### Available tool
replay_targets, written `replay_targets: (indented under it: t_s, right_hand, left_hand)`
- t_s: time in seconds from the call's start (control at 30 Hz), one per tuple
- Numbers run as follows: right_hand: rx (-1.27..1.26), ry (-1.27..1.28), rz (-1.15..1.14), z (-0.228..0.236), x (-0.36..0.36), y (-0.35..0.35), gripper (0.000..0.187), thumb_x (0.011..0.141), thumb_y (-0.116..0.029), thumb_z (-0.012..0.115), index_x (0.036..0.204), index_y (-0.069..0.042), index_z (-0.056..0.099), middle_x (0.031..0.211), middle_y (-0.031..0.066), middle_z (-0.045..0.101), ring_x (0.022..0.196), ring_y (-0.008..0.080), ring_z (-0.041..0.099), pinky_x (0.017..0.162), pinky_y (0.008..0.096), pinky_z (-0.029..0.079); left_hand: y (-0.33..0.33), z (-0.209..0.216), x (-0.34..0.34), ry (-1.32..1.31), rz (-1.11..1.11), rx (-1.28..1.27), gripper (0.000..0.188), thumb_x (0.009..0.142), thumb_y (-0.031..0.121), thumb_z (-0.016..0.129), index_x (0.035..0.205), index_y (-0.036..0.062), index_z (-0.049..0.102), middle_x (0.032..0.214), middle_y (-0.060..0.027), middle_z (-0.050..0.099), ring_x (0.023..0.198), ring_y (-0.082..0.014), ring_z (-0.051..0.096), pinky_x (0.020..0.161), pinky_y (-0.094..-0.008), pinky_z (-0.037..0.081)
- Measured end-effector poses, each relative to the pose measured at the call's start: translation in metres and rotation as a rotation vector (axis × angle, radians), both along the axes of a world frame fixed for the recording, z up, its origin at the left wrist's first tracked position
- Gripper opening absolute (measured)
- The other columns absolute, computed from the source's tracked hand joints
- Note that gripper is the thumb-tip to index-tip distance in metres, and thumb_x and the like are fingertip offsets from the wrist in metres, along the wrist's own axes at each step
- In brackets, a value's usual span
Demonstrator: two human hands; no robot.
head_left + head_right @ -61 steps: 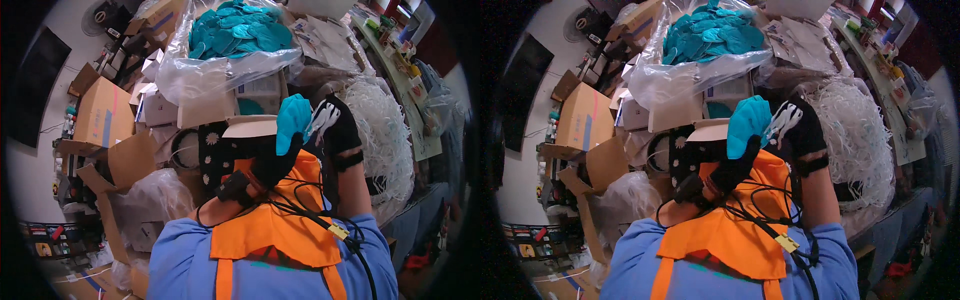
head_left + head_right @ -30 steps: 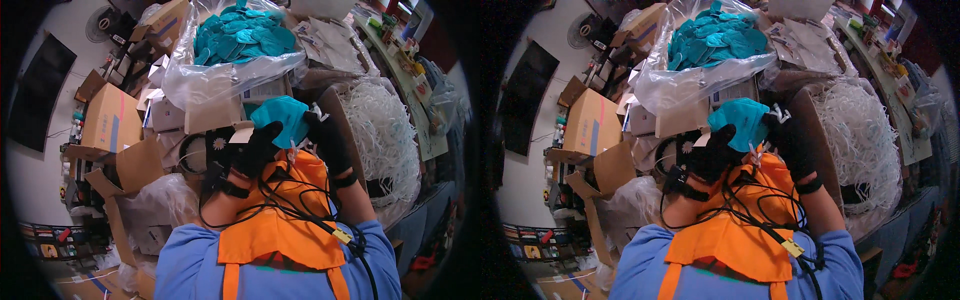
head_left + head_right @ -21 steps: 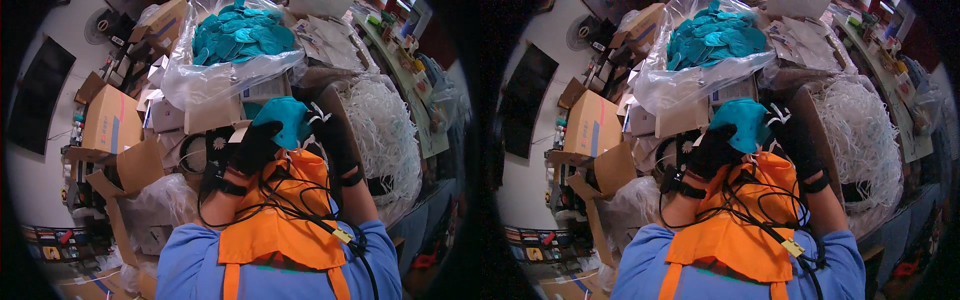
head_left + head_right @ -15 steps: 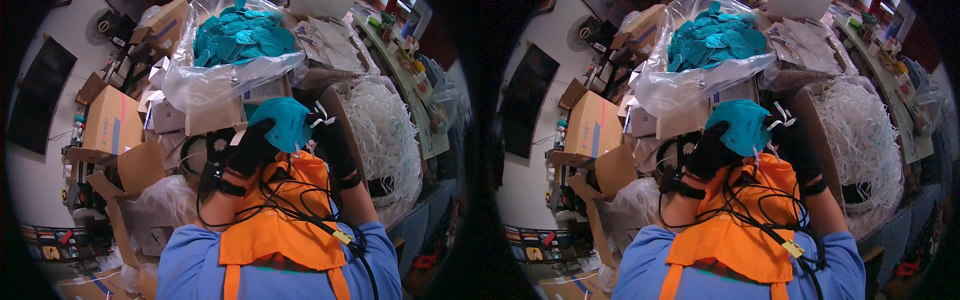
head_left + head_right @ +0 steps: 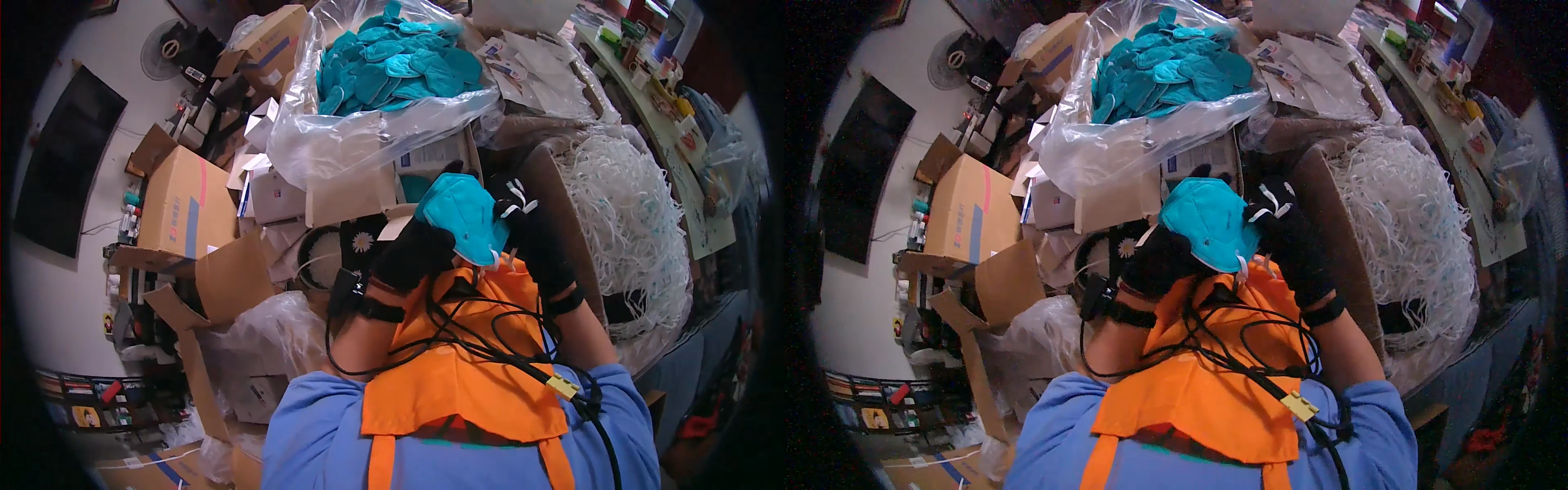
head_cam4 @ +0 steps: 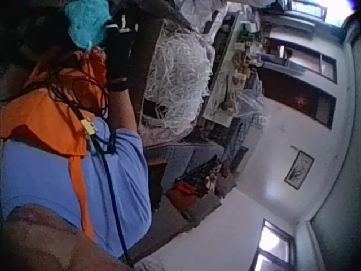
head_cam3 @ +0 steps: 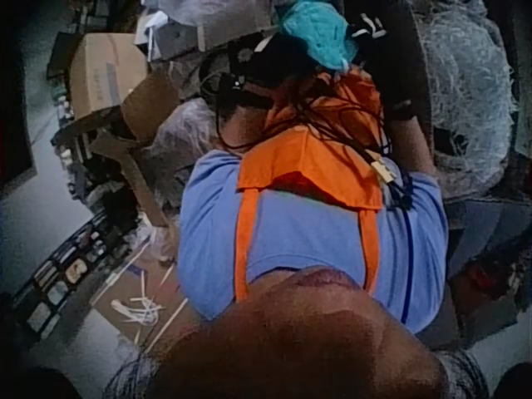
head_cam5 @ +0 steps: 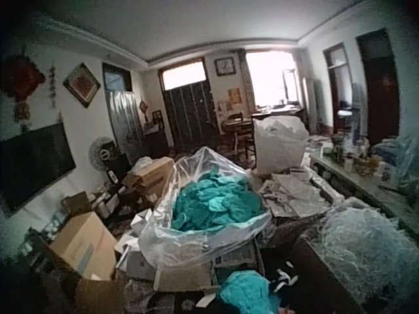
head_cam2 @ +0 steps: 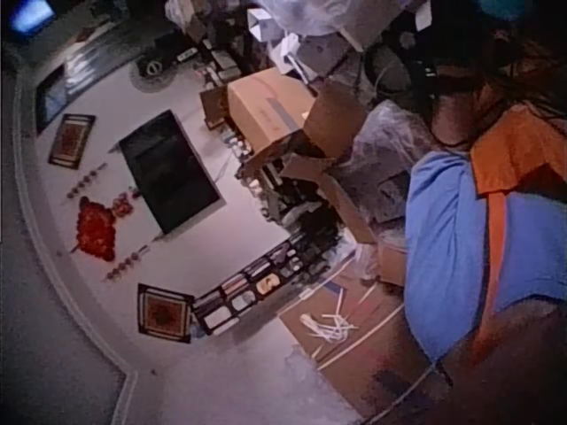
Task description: Sort green masks from a large plastic bag into smaller individual clear plastic bags.
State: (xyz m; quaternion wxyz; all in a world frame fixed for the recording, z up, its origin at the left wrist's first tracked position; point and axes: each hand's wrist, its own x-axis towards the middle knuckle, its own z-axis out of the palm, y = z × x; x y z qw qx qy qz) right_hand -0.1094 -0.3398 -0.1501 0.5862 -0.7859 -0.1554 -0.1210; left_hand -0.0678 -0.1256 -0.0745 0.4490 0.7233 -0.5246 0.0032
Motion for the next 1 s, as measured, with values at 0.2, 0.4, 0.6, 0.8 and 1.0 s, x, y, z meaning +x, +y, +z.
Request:
replay_targets:
  t_s: [0.2,0.4,0.6,0.8,1.0]
  right_hand:
    - [0.072,0.285,-0.052,-0.001,0.000,0.003,0.022,0.086,-0.012,0.060,0.107,-0.006,0.058,0.125,0.0225,0.051,0.116,0.0389,0.049,0.099,0.0436,0.039]
    - [0.147,0.318,-0.201,0.006,-0.002,0.004,0.020,0.090,-0.016,0.061,0.104,-0.002,0.061,0.111,0.0129,0.059,0.105,0.0236,0.055,0.085,0.0350,0.047]
    - [0.434,0.562,-0.040,0.039,-0.012,0.007,0.025,0.084,-0.016,0.070,0.105,-0.003,0.061,0.101,0.0039,0.061,0.085,0.0135,0.058,0.079,0.0288,0.048]
    - [0.059,0.038,0.072,0.067,-0.019,0.042,0.032,0.078,-0.018,0.072,0.106,-0.008,0.062,0.107,0.0066,0.062,0.097,0.0242,0.057,0.091,0.0413,0.043]
    - [-0.194,-0.027,0.032,0.035,-0.012,0.023,0.047,0.082,-0.013,0.068,0.125,-0.006,0.049,0.115,0.0075,0.059,0.104,0.0207,0.056,0.093,0.0352,0.043]
  left_hand:
    - [-0.013,-0.011,0.000,0.095,0.120,-0.071,0.027,0.074,0.030,0.075,0.076,0.0051,0.064,0.071,-0.0045,0.064,0.060,-0.0167,0.060,0.057,-0.0258,0.048]
    - [-0.003,-0.040,-0.029,1.036,0.101,-0.611,0.038,0.084,0.027,0.064,0.112,0.0033,0.055,0.103,-0.0085,0.062,0.089,-0.0194,0.061,0.085,-0.0342,0.050]
    - [-0.004,-0.022,-0.004,0.565,-0.211,-0.612,0.031,0.087,0.020,0.058,0.114,0.0025,0.057,0.107,-0.0089,0.062,0.101,-0.0226,0.060,0.095,-0.0369,0.046]
    - [0.016,-0.050,-0.022,0.931,0.214,-0.593,0.028,0.088,0.016,0.059,0.114,0.0039,0.059,0.110,-0.0107,0.062,0.101,-0.0213,0.060,0.093,-0.0357,0.047]
    - [-0.001,-0.024,-0.042,1.409,0.108,-0.672,0.036,0.092,0.019,0.060,0.124,0.0038,0.056,0.108,-0.0105,0.064,0.100,-0.0219,0.061,0.088,-0.0348,0.050]
